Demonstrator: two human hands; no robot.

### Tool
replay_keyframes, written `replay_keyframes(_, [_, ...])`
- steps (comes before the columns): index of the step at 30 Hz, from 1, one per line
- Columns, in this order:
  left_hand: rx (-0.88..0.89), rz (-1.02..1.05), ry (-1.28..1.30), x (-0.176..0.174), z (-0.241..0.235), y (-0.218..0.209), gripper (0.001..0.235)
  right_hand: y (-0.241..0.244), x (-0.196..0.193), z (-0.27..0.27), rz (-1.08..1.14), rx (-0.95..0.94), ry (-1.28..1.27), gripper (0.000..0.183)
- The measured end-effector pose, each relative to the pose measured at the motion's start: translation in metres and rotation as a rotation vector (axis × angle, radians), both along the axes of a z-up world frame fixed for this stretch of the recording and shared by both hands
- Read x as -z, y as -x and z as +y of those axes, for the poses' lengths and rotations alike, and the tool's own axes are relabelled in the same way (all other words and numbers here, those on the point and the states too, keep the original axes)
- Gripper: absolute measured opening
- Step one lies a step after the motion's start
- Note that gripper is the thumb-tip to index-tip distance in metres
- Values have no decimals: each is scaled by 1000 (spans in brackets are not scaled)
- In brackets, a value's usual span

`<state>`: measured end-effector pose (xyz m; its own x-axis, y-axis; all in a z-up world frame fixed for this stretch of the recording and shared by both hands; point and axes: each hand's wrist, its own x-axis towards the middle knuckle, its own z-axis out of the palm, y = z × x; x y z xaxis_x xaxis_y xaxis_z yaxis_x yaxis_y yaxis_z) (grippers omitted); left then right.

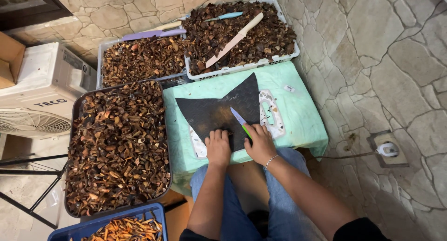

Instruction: Cutting and trimming dried leaves on a black template using a small knife

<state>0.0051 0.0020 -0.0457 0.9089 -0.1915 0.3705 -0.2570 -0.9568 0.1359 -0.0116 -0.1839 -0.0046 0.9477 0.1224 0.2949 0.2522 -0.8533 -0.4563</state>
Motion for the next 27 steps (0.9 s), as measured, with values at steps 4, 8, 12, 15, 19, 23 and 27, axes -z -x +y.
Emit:
replay_keyframes(4, [-24,82,35,-1,1,0,23,0,0,0,3,2,-2,57])
replay_keyframes(8, [-66,111,80,2,5,1,24,1,-1,-1,7,-4,-11,58])
replay_keyframes(12, [-69,89,86,-13,4,6,20,3,-5,-1,13,-1,-14,58])
replay_keyframes(15, [-70,26,68,-20,5,11,17,4,-4,0,12,1,-13,58])
replay_keyframes(19, [-92,-24,6,0,5,7,18,4,-4,-1,9,3,-26,56])
replay_keyframes(23, [-110,-28,-12,5,3,3,16,3,-3,-1,11,9,-26,56])
replay_keyframes(27, [-108,-12,-37,3,2,2,14,2,-2,-1,4,-1,-26,56])
